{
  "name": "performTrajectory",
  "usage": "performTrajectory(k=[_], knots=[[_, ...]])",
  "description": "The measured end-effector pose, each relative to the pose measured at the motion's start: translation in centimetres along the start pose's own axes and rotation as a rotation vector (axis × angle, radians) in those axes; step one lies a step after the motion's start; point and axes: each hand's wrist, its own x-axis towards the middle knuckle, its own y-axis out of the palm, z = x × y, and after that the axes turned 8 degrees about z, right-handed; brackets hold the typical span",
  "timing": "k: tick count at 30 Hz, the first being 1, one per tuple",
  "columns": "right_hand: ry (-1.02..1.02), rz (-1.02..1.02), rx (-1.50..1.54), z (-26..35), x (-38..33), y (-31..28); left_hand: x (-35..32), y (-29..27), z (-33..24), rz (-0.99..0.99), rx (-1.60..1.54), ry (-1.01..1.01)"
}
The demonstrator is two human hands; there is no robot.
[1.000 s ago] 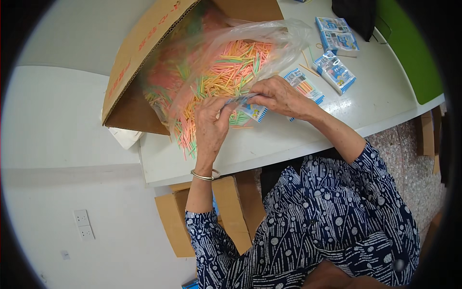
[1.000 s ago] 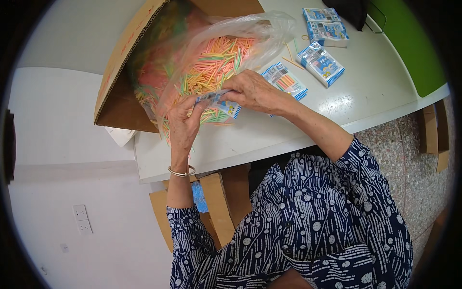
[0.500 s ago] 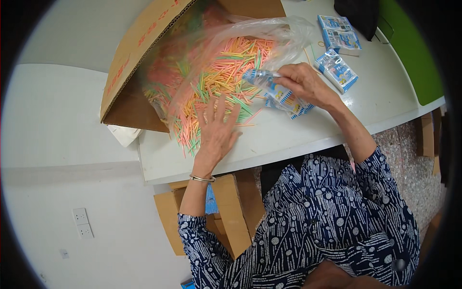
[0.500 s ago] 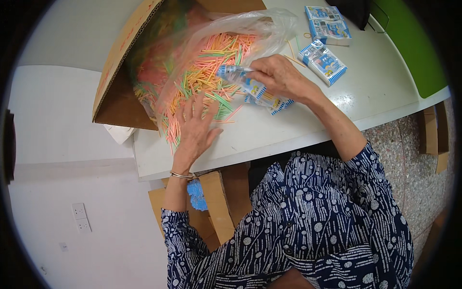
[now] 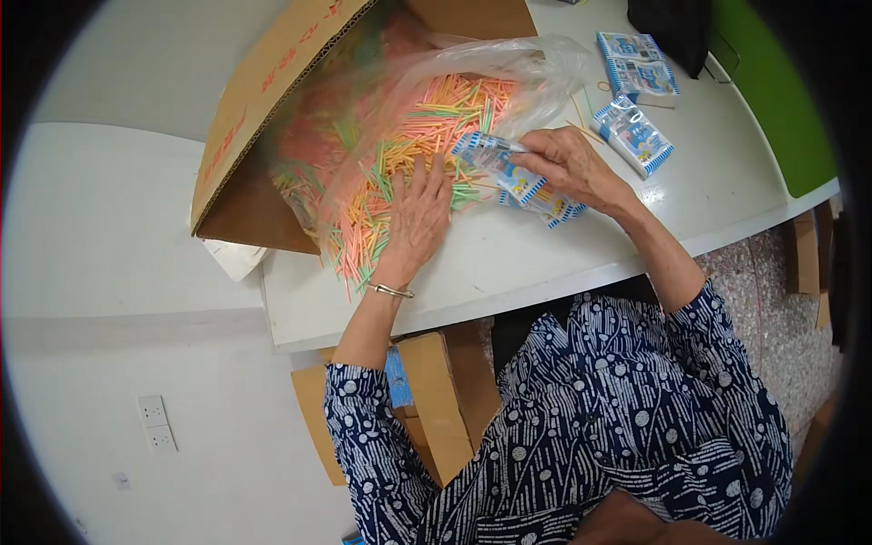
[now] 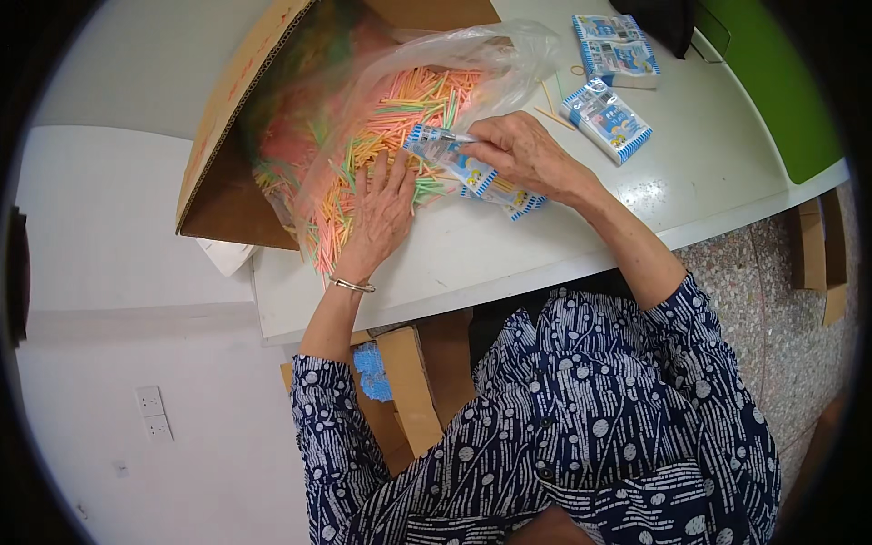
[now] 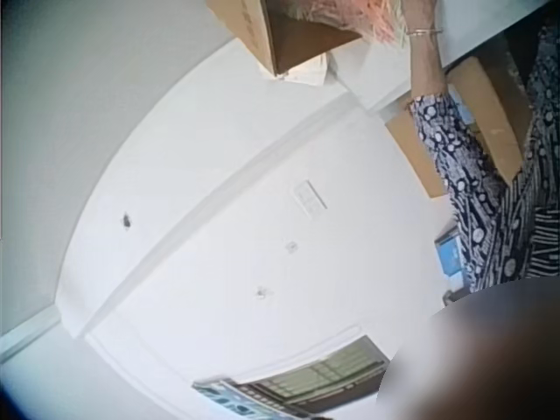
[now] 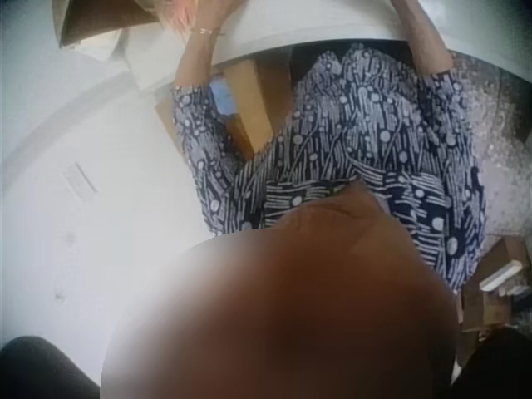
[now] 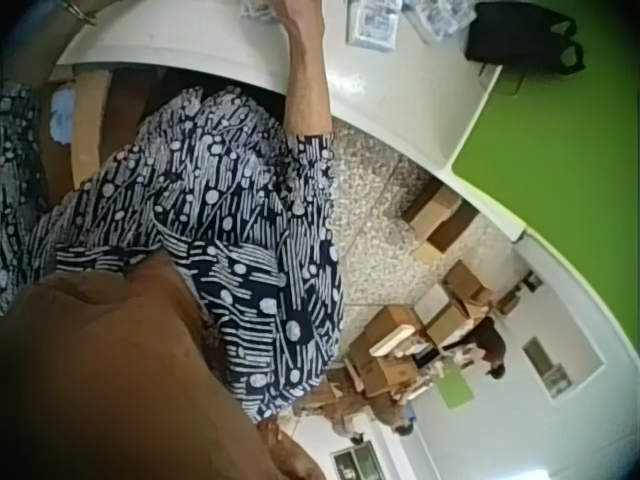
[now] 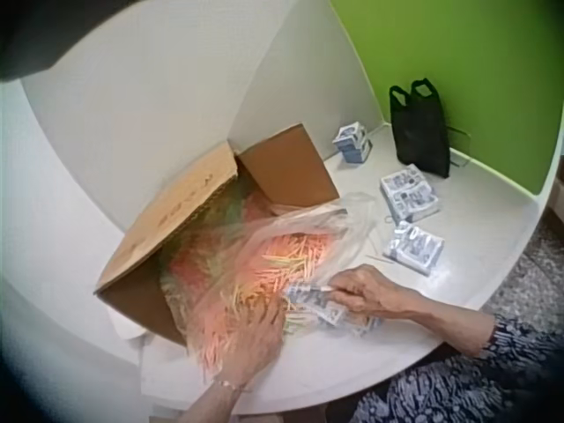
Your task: Packaging bundles of multi-colored straws into individual plastic bags and then into a cardboard box.
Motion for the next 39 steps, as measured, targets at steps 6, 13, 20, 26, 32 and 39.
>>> performTrajectory(k=[6, 13, 20, 26, 32, 39], knots=[[0.070, -0.025, 0.039, 0.2, 0.0, -0.2, 1.4, 1.5, 0.9, -0.088, -0.171, -0.077], [0.249, -0.094, 0.418, -1.3, 0.9, 1.2, 2.2, 1.4, 3.1, -0.036, -0.606, -0.311], [0.231, -0.209, 1.221, -0.7, 3.9, 7.2, 3.7, -1.7, 3.4, -0.462, -1.827, -0.591], [0.366, -0.450, 1.669, 1.3, 8.1, 10.7, 5.0, -0.6, 0.8, -0.667, -2.554, -0.541], [0.310, -0.531, 1.840, 1.9, 8.7, 11.5, 5.3, 0.5, -1.6, -0.837, -2.349, -0.590], [0.303, -0.476, 1.809, 2.3, 8.5, 11.0, 5.4, -0.4, -1.7, -0.800, -2.336, -0.609]])
